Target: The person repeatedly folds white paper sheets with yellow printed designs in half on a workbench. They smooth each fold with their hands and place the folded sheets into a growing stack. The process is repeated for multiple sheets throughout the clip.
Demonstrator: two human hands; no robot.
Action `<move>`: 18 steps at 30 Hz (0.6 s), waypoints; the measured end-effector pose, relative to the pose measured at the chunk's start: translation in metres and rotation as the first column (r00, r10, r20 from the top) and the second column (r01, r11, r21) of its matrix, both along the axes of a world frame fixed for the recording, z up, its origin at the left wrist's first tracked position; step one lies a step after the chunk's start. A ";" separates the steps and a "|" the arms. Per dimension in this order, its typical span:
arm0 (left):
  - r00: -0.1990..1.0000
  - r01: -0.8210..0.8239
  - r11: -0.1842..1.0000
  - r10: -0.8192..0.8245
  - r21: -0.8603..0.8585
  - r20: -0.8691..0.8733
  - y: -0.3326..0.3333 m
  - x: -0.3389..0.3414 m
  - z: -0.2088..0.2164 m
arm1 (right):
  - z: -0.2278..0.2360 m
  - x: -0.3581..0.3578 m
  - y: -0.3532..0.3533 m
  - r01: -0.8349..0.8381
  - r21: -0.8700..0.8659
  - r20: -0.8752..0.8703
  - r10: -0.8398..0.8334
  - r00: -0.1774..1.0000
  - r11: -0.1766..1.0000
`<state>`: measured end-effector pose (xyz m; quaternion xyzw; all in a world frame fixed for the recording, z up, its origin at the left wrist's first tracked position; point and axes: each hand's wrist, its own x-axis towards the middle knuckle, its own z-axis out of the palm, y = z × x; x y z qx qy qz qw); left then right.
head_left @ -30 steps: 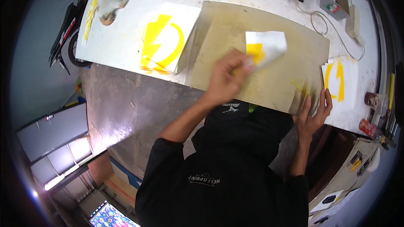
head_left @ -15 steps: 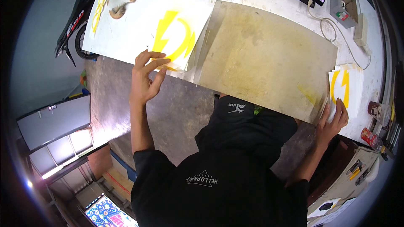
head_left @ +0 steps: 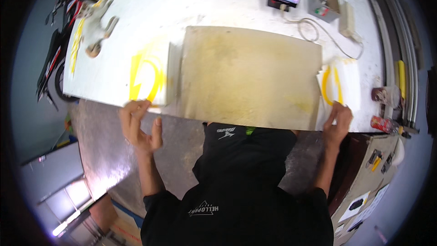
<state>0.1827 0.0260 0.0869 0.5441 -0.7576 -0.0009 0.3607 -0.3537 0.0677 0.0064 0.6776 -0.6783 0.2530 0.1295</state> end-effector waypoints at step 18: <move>0.123 0.704 0.622 0.366 0.341 -0.922 -0.018 -0.133 -0.080 | 0.008 0.147 -0.041 -0.231 0.093 0.996 -0.088 0.031 0.969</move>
